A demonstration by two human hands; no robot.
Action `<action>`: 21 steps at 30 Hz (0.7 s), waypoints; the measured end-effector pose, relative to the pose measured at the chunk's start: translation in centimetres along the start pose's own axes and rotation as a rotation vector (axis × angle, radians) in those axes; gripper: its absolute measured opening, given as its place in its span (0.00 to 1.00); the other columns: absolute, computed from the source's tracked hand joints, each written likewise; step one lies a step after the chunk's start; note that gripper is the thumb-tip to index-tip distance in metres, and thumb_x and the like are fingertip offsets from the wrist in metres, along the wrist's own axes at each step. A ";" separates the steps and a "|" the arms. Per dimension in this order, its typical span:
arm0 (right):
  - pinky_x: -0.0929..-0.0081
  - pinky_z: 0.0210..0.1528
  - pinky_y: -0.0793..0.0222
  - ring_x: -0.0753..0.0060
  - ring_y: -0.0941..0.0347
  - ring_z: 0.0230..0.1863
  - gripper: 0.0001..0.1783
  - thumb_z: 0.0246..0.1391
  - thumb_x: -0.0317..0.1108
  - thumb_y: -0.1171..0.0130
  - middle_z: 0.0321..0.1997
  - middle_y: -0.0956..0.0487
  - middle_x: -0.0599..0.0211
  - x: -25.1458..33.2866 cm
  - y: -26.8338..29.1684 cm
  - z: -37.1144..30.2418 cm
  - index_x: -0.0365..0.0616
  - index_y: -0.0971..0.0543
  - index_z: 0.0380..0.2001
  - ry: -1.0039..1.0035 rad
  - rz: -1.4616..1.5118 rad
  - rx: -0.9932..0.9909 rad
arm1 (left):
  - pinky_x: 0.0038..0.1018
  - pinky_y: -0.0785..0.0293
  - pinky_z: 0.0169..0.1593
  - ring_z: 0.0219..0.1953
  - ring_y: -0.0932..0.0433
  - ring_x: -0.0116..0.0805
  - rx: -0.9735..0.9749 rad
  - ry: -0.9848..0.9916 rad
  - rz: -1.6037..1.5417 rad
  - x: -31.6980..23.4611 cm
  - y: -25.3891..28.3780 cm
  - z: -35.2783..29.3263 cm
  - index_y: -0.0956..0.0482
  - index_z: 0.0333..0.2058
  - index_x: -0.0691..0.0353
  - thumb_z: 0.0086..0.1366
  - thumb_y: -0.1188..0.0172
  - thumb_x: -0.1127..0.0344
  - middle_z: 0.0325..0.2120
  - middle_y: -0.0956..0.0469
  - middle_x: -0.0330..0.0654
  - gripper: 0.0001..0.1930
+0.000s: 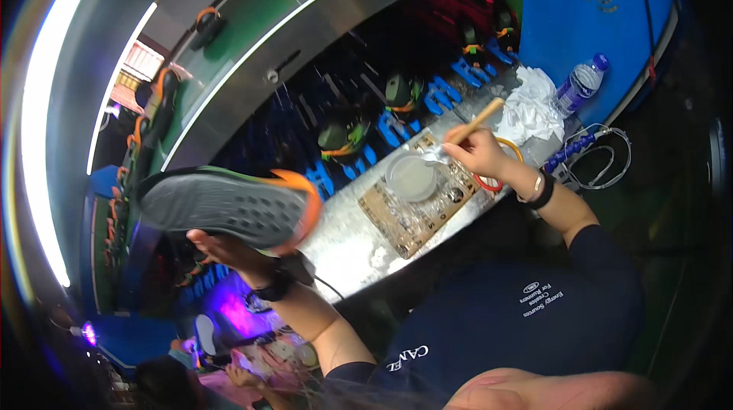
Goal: Applying adhesive to the perimeter of a shoe sole using a brush on a manufacturing line.
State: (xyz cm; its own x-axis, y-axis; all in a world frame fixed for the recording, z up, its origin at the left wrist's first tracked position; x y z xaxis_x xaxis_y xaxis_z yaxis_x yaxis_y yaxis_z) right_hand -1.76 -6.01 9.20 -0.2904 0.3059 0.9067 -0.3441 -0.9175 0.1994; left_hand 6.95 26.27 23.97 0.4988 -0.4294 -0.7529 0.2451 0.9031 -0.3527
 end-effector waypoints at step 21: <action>0.84 0.22 0.40 0.84 0.35 0.21 0.05 0.44 0.28 0.46 0.20 0.28 0.70 1.7 -3.7 0.0 0.37 0.28 0.23 -0.051 -0.054 0.285 | 0.30 0.48 0.55 0.51 0.40 0.35 0.022 0.451 -0.135 8.3 5.1 -12.4 0.47 0.52 0.65 0.49 0.39 0.60 0.48 0.39 0.45 0.36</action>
State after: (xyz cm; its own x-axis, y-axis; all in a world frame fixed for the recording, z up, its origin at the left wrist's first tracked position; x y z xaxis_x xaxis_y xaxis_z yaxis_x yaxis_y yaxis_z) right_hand -1.00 -2.11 9.99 -0.2306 0.3498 0.9080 -0.0907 -0.9368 0.3379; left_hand 2.03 27.41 9.04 0.0514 -0.4919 -0.8691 0.3032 0.8369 -0.4557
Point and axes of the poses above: each hand's wrist, its own z-axis towards the middle knuckle, its own y-axis out of the back of the hand, x = y × z, the point moved 2 cm from there along z, towards the middle knuckle
